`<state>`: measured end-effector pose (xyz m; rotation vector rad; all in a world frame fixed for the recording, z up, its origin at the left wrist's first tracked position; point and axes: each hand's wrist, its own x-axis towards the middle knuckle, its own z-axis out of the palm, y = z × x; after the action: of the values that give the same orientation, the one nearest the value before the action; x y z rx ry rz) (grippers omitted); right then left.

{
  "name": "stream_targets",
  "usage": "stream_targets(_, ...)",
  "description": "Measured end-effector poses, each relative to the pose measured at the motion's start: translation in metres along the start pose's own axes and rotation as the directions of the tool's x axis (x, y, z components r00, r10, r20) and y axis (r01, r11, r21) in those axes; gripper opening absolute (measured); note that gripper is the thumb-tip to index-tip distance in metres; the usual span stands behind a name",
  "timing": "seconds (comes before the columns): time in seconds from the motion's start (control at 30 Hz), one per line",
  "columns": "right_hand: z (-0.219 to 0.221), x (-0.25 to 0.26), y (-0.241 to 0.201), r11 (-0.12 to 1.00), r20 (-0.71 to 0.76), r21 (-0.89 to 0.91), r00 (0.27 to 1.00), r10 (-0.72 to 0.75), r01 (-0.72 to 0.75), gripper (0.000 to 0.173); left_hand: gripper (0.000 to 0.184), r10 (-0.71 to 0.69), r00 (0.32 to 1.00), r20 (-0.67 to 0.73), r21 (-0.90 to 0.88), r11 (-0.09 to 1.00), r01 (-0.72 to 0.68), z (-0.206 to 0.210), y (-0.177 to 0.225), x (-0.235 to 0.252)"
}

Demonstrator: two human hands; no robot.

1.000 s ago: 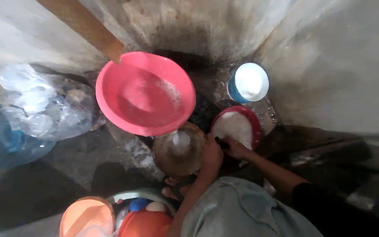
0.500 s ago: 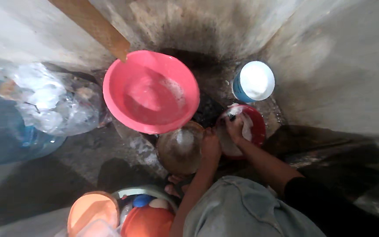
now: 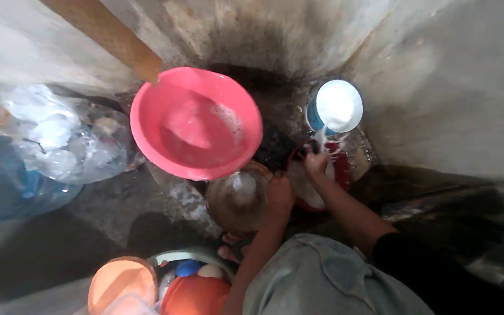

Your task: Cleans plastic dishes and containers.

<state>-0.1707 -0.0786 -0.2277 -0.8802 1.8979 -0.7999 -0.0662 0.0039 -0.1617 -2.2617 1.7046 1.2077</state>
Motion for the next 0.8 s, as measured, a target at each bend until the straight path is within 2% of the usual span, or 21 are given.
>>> stream_targets(0.03,0.004,0.002,-0.001,0.999,-0.043,0.036,0.999,0.024,-0.023,0.044,0.036,0.01,1.0,-0.024,-0.01,1.0,-0.01,0.001,-0.001,-0.006)
stream_targets(0.07,0.005,0.0,-0.001,1.0,-0.03,-0.025,1.0,0.005,-0.006,0.044,0.036,0.003,1.0,-0.02,-0.012,1.0,-0.003,-0.003,0.0,-0.013)
stream_targets(0.1,0.004,-0.006,-0.001,0.992,0.045,-0.12,0.999,-0.027,0.032,0.042,0.04,-0.049,0.993,0.109,0.018,0.999,0.047,-0.022,0.007,-0.022)
stream_targets(0.13,0.001,-0.015,0.002,0.973,0.153,-0.214,0.987,-0.058,0.09,0.038,0.048,-0.163,0.907,0.389,0.056,0.987,0.153,-0.05,0.021,-0.022)
stream_targets(0.17,-0.005,-0.025,0.003,0.944,0.269,-0.299,0.961,-0.06,0.142,0.037,0.039,-0.067,0.993,0.101,-0.035,0.997,0.071,-0.018,0.008,-0.023)
stream_targets(0.2,-0.01,-0.035,0.003,0.912,0.379,-0.366,0.925,-0.035,0.184,0.038,0.035,-0.044,0.999,-0.025,-0.101,0.994,0.041,0.002,0.002,-0.016)
stream_targets(0.27,-0.02,-0.047,0.004,0.857,0.559,-0.449,0.828,0.049,0.252,0.043,0.036,-0.092,0.994,0.05,-0.118,0.988,0.098,0.005,0.003,-0.009)
stream_targets(0.33,-0.026,-0.044,0.004,0.829,0.628,-0.49,0.768,0.121,0.271,0.04,0.037,-0.124,0.987,0.103,-0.096,0.986,0.133,0.003,0.005,-0.01)
stream_targets(0.37,-0.027,-0.039,0.004,0.836,0.629,-0.48,0.768,0.119,0.264,0.036,0.037,-0.13,0.986,0.103,-0.09,0.986,0.139,0.004,0.006,-0.01)
stream_targets(0.43,-0.025,-0.024,0.004,0.917,0.509,-0.362,0.86,0.044,0.167,0.034,0.038,-0.133,0.985,0.109,-0.081,0.987,0.142,0.007,0.007,-0.012)
stream_targets(0.5,-0.014,-0.004,0.007,0.999,0.17,-0.042,0.985,-0.008,0.015,0.033,0.04,-0.124,0.983,0.139,-0.056,0.99,0.133,0.005,0.009,-0.015)
stream_targets(0.53,-0.009,0.004,0.003,0.989,0.009,0.139,0.998,0.055,-0.056,0.038,0.042,-0.122,0.978,0.17,-0.046,0.99,0.131,-0.001,0.011,-0.018)
stream_targets(0.6,-0.002,0.014,-0.006,0.917,-0.143,0.359,0.961,0.235,-0.171,0.047,0.046,-0.129,0.967,0.219,-0.052,0.988,0.144,-0.009,0.014,-0.02)
stream_targets(0.63,0.001,0.015,-0.006,0.911,-0.161,0.365,0.951,0.265,-0.192,0.047,0.047,-0.138,0.961,0.239,-0.053,0.987,0.155,-0.009,0.013,-0.02)
stream_targets(0.7,0.005,0.01,0.003,0.959,-0.083,0.222,0.977,0.196,-0.174,0.045,0.047,-0.146,0.953,0.266,-0.043,0.986,0.163,-0.006,0.014,-0.018)
stream_targets(0.77,0.002,-0.007,0.009,0.993,0.148,-0.054,0.983,0.11,-0.103,0.039,0.04,-0.131,0.943,0.306,-0.038,0.988,0.149,-0.001,0.015,-0.02)
stream_targets(0.8,-0.003,-0.015,0.007,0.98,0.292,-0.185,0.949,0.121,-0.068,0.039,0.037,-0.109,0.93,0.352,-0.035,0.991,0.129,-0.002,0.015,-0.022)
